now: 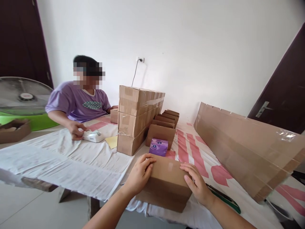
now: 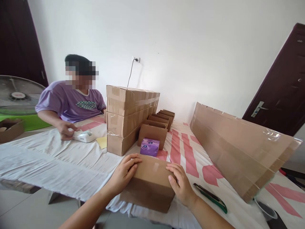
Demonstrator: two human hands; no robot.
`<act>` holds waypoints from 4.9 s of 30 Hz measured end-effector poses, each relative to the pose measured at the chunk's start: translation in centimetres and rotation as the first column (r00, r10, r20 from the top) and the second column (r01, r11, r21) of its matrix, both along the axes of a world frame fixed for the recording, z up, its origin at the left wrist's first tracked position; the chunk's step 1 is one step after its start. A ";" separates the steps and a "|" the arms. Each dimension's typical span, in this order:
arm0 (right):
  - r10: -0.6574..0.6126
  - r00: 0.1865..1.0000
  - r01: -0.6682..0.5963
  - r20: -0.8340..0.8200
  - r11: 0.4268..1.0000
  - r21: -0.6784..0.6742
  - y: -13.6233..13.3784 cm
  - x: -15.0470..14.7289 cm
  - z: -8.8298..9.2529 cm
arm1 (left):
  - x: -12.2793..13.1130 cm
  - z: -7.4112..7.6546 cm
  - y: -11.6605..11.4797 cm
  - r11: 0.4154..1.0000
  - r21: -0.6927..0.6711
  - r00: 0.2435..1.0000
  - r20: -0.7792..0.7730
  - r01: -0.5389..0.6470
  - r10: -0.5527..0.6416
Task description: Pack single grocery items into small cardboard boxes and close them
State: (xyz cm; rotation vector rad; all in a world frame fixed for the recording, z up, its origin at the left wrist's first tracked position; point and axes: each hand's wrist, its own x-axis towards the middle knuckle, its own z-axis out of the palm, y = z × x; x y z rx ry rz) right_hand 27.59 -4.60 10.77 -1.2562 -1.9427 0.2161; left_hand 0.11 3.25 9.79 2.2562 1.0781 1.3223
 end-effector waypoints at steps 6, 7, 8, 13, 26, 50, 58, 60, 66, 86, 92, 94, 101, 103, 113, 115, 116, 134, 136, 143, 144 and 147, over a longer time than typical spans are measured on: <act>-0.019 0.991 0.016 0.130 1.000 0.026 -0.8 1.1 -0.5 | -0.5 0.2 0.4 0.979 -0.187 0.994 -0.051 0.085 -0.096; -0.051 0.990 0.046 0.133 0.998 0.034 -0.9 1.7 -0.6 | -0.7 0.1 0.5 0.969 -0.224 0.992 -0.045 0.104 -0.117; -0.091 0.988 0.086 0.123 0.995 0.044 -0.9 2.5 -0.8 | -0.8 0.1 0.6 0.959 -0.253 0.990 -0.036 0.125 -0.139; -0.368 0.912 0.386 0.183 0.919 -0.079 -0.9 9.5 -3.7 | -1.3 -0.5 1.0 0.930 -0.302 0.978 0.039 0.208 -0.206; -0.382 0.738 0.604 0.557 0.741 -0.293 -2.9 18.5 -8.2 | -1.7 0.9 0.6 0.828 -0.450 0.941 0.214 0.333 -0.262; -0.106 0.627 -0.247 0.772 0.912 0.326 5.6 -7.7 7.3 | -1.6 0.5 0.6 0.837 -0.427 0.936 0.230 0.342 -0.265; -0.081 0.560 -0.264 0.824 0.926 0.270 3.0 -3.4 9.9 | -1.4 0.3 0.8 0.864 -0.395 0.946 0.206 0.313 -0.249; -0.093 0.543 -0.237 0.834 0.936 0.259 2.0 -2.0 10.4 | -1.3 0.3 0.8 0.867 -0.393 0.948 0.205 0.307 -0.243; -0.088 0.604 -0.103 0.792 0.977 0.186 -0.8 3.4 9.9 | -1.3 0.2 0.7 0.871 -0.390 0.951 0.191 0.299 -0.241; -0.231 0.895 0.293 0.381 0.949 -0.112 -0.6 8.7 0.3 | -0.9 0.4 0.3 0.923 -0.322 0.971 0.176 0.212 -0.162; -0.045 0.968 0.012 0.247 0.991 0.135 2.1 -1.2 5.4 | -0.8 0.5 0.3 0.927 -0.316 0.973 0.169 0.204 -0.157; 0.014 0.960 -0.058 0.279 0.987 0.151 2.7 -3.5 5.3 | -0.8 0.4 0.3 0.927 -0.312 0.971 0.176 0.209 -0.159; 0.025 0.959 -0.092 0.284 0.970 0.225 3.8 -5.8 4.2 | -1.0 0.1 0.3 0.922 -0.324 0.971 0.176 0.211 -0.161; 0.029 0.961 -0.103 0.273 0.960 0.260 3.5 -5.7 4.3 | -1.1 0.1 0.3 0.919 -0.329 0.970 0.171 0.219 -0.170; 0.028 0.988 -0.062 0.153 0.973 0.223 -0.8 -3.4 5.3 | -0.9 0.2 0.3 0.930 -0.302 0.974 0.155 0.209 -0.168; -0.009 0.993 -0.010 0.122 0.987 0.158 -1.9 -1.6 5.5 | -0.9 0.3 0.3 0.933 -0.296 0.975 0.149 0.205 -0.167; -0.037 0.994 0.024 0.106 0.993 0.118 -2.5 -0.5 5.4 | -0.9 0.3 0.4 0.934 -0.294 0.976 0.144 0.202 -0.166; -0.412 0.902 0.395 0.129 0.665 -0.634 -13.0 18.1 -6.1 | -0.7 -0.1 0.9 0.934 -0.336 0.993 0.053 0.119 -0.108; -0.418 0.899 0.398 0.131 0.653 -0.645 -13.2 18.5 -7.0 | -0.7 -0.1 0.9 0.933 -0.343 0.994 0.051 0.110 -0.099; -0.413 0.886 0.454 0.211 0.679 -0.577 -13.4 18.2 -8.2 | -0.8 -0.1 0.9 0.933 -0.342 0.994 0.063 0.108 -0.092; -0.415 0.880 0.469 0.230 0.689 -0.553 -13.5 18.0 -8.0 | -0.8 -0.1 0.9 0.933 -0.344 0.994 0.060 0.104 -0.088; -0.433 0.855 0.518 0.286 0.725 -0.453 -14.1 17.3 -7.3 | -0.7 -0.2 1.0 0.934 -0.345 0.996 0.045 0.090 -0.080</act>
